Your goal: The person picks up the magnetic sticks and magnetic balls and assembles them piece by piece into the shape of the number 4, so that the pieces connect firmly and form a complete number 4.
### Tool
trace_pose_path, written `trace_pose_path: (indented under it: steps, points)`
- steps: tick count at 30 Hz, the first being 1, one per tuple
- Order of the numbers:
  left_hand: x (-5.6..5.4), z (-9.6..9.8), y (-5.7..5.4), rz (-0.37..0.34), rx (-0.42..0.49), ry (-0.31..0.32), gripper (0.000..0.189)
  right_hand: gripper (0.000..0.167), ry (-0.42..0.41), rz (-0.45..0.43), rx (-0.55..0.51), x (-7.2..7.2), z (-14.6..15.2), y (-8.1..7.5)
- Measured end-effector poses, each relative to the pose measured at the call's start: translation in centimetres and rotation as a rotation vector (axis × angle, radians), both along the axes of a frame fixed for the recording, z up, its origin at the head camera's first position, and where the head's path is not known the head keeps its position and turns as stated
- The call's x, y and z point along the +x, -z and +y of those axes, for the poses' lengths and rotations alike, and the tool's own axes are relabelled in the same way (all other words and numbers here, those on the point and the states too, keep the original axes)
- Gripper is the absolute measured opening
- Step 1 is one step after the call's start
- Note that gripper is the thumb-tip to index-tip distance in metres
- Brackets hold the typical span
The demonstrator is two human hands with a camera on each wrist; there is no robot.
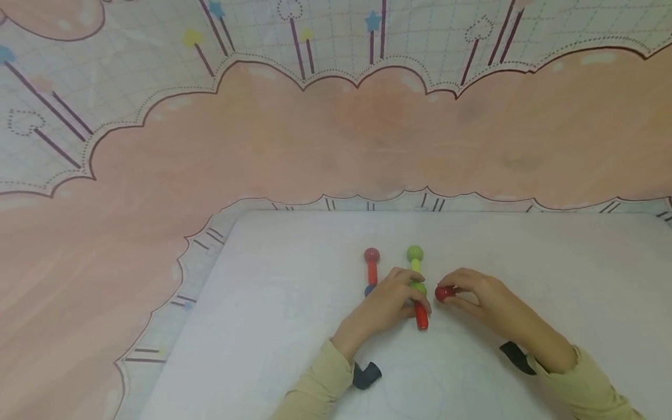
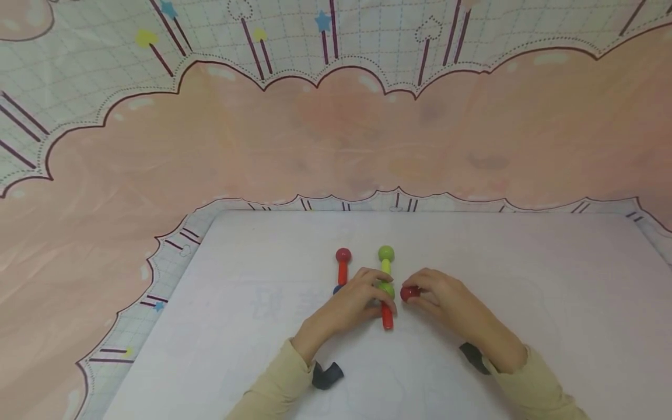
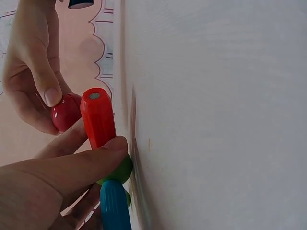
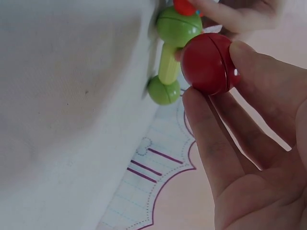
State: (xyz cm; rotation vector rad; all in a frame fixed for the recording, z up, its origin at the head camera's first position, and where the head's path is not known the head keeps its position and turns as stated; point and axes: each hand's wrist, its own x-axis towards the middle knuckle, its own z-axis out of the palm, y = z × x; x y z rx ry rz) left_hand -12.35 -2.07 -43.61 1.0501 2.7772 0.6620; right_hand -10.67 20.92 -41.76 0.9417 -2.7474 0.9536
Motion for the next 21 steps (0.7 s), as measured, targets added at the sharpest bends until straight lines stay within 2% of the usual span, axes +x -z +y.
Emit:
trace_pose_path:
  steps: [8, 14, 21]
  points:
    - [0.0, 0.0, 0.1, -0.01, 0.005, 0.0, 0.019, 0.03, 0.002, -0.002, 0.047, 1.0, -0.1, -0.3]
    - [0.0, -0.1, -0.1, 0.015, 0.001, 0.011, 0.019, 0.032, -0.043, 0.03, 0.043, 1.7, -0.3, -0.4]
    - [0.1, -0.1, -0.1, 0.013, -0.001, 0.01, 0.019, 0.027, -0.107, -0.012, 0.049, 2.4, -0.7, -0.5]
